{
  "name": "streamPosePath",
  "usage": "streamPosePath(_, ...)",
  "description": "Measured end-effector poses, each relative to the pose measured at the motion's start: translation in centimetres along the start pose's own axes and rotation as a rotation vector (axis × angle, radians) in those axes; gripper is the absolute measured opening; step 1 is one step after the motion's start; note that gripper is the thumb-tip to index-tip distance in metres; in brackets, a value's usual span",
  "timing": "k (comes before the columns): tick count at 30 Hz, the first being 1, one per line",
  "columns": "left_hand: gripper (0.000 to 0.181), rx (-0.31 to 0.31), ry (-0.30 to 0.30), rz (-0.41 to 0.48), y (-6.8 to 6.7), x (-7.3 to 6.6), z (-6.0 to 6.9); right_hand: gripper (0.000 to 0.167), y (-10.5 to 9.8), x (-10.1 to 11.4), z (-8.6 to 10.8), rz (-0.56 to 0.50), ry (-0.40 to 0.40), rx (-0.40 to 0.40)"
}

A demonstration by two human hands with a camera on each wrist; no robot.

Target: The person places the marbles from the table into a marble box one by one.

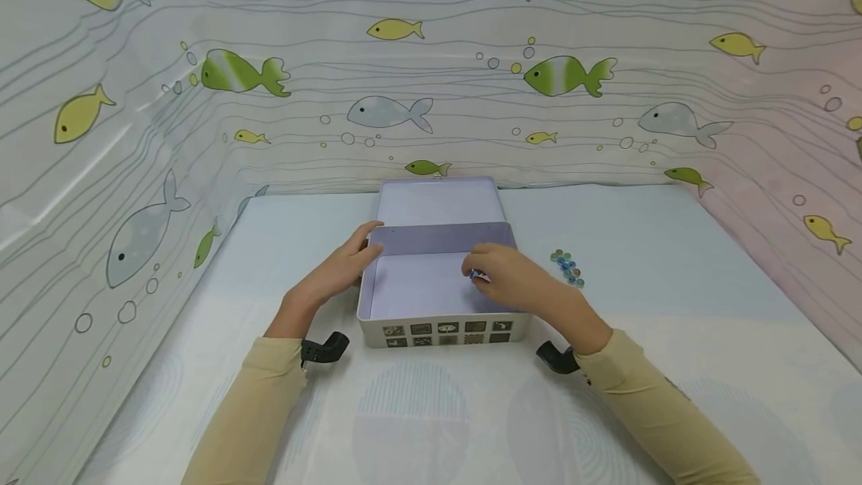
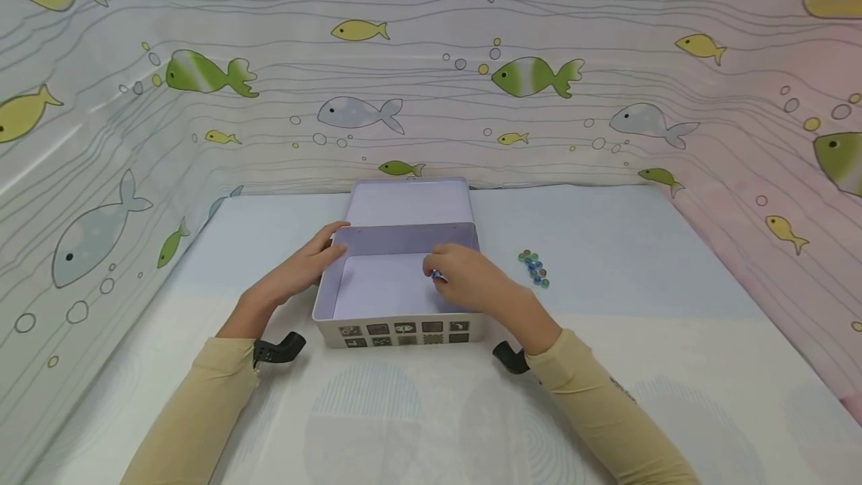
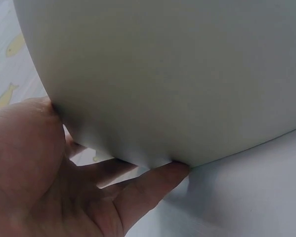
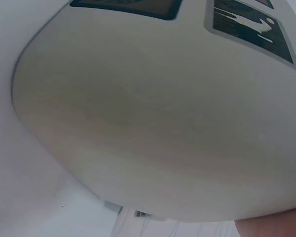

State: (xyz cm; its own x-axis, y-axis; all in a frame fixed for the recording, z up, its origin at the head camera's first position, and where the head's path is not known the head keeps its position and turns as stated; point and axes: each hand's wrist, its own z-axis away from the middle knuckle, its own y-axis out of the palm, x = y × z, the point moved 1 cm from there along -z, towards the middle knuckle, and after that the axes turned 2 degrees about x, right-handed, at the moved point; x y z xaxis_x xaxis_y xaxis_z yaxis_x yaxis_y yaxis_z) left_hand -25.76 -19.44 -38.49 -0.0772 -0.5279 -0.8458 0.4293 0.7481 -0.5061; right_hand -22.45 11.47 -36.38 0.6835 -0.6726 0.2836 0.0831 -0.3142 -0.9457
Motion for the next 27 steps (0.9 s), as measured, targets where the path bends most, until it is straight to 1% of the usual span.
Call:
streamPosePath(3, 0.061, 0.003, -0.010, 0.001, 0.0, -0.2, 0.0, 0.015, 0.2, 0.1, -0.1, 0.017, 0.003, 0.002)
streamPosePath(10, 0.059, 0.022, -0.034, 0.019, 0.2, -3.9, 2.1, 0.015, 0.7, 0.3, -0.6, 0.031, -0.013, 0.023)
streamPosePath(11, 0.059, 0.021, -0.035, 0.015, 0.2, -3.9, 2.1, 0.015, 0.8, 0.4, -0.7, 0.033, -0.015, 0.029)
streamPosePath(14, 0.059, 0.021, -0.036, 0.020, 0.2, -3.4, 1.8, 0.014, 1.0, 0.6, -0.8, 0.040, -0.008, 0.049)
streamPosePath(21, 0.060, 0.001, -0.020, 0.015, 0.1, -0.6, 0.2, 0.011, 1.3, 1.1, -1.1, 0.037, 0.004, 0.094)
streamPosePath(23, 0.060, -0.002, -0.013, 0.013, 0.1, -0.2, 0.0, 0.010, 1.4, 1.1, -1.2, 0.041, 0.012, 0.109)
streamPosePath(27, 0.061, -0.009, -0.007, 0.018, 0.0, 0.1, 0.0, 0.011, 1.4, 1.1, -1.4, 0.044, 0.028, 0.149)
